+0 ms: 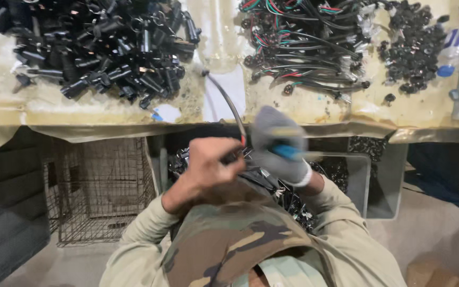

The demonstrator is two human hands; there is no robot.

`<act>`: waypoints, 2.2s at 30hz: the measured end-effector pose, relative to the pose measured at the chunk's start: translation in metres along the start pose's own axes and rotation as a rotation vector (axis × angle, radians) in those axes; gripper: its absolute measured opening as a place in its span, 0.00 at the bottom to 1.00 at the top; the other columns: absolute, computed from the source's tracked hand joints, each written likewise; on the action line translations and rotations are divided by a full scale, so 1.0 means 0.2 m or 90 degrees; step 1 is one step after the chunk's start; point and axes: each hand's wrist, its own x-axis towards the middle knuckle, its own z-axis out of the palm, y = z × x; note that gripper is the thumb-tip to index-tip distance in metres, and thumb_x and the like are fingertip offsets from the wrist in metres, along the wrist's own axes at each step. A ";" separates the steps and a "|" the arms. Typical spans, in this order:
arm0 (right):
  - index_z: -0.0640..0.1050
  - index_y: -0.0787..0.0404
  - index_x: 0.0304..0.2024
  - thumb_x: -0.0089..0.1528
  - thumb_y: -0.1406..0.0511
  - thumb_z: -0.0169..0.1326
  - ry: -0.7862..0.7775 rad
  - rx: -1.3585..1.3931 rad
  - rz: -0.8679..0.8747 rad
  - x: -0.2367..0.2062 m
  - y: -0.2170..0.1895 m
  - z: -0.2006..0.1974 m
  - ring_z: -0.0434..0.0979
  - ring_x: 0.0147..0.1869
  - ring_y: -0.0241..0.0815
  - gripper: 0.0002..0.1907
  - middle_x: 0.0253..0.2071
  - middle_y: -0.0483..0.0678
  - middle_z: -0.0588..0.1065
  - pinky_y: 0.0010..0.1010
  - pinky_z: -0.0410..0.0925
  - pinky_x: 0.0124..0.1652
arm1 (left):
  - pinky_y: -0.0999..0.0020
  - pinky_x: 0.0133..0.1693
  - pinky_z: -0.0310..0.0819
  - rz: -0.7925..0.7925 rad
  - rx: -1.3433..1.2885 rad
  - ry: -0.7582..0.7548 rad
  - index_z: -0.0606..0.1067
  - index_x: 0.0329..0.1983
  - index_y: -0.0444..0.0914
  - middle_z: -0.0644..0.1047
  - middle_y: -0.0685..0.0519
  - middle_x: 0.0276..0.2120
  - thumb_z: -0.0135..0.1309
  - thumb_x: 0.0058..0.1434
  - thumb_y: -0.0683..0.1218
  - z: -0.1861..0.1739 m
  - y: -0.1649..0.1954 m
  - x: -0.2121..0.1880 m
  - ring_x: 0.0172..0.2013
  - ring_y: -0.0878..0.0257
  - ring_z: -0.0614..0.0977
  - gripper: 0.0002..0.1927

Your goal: The person picks up black cables from a bin and uses pliers to strip insulation from the wire ends, placing the stripped cables on the workbench and discarding trimmed pieces. They repeat this process on one cable at a time, occasionally reaching into the bin for the next cable.

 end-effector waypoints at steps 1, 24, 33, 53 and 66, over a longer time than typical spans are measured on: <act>0.70 0.58 0.26 0.64 0.67 0.59 -0.005 0.129 0.045 -0.02 0.00 -0.02 0.69 0.32 0.46 0.14 0.28 0.47 0.70 0.32 0.63 0.33 | 0.61 0.29 0.71 0.057 0.014 -0.008 0.80 0.37 0.37 0.77 0.50 0.25 0.66 0.51 0.47 0.03 0.02 -0.02 0.25 0.55 0.80 0.14; 0.81 0.61 0.43 0.63 0.69 0.63 0.137 -0.411 0.023 0.00 0.76 -0.42 0.81 0.45 0.41 0.07 0.41 0.50 0.81 0.34 0.73 0.46 | 0.51 0.36 0.73 0.028 0.242 -0.519 0.79 0.50 0.40 0.78 0.43 0.39 0.67 0.40 0.48 -0.24 -0.16 -0.14 0.40 0.43 0.79 0.29; 0.80 0.63 0.35 0.60 0.70 0.57 0.502 0.197 0.070 0.26 0.69 -0.63 0.84 0.44 0.40 0.03 0.39 0.47 0.81 0.34 0.78 0.43 | 0.48 0.47 0.61 -0.006 0.553 0.185 0.77 0.47 0.34 0.77 0.44 0.42 0.68 0.55 0.56 -0.20 -0.61 0.66 0.46 0.48 0.73 0.26; 0.77 0.60 0.48 0.56 0.63 0.73 0.135 -0.438 0.070 0.21 0.44 -0.06 0.81 0.42 0.42 0.22 0.43 0.49 0.79 0.30 0.74 0.41 | 0.71 0.37 0.71 -0.050 0.035 0.232 0.80 0.43 0.35 0.76 0.54 0.35 0.72 0.55 0.42 -0.35 -0.18 0.07 0.34 0.67 0.76 0.15; 0.80 0.59 0.50 0.62 0.71 0.59 0.265 0.193 0.158 0.19 0.56 -0.22 0.76 0.34 0.41 0.13 0.35 0.45 0.76 0.33 0.69 0.35 | 0.72 0.49 0.70 -0.051 -0.220 0.208 0.79 0.45 0.34 0.75 0.53 0.41 0.70 0.50 0.39 -0.28 -0.20 -0.22 0.44 0.65 0.76 0.19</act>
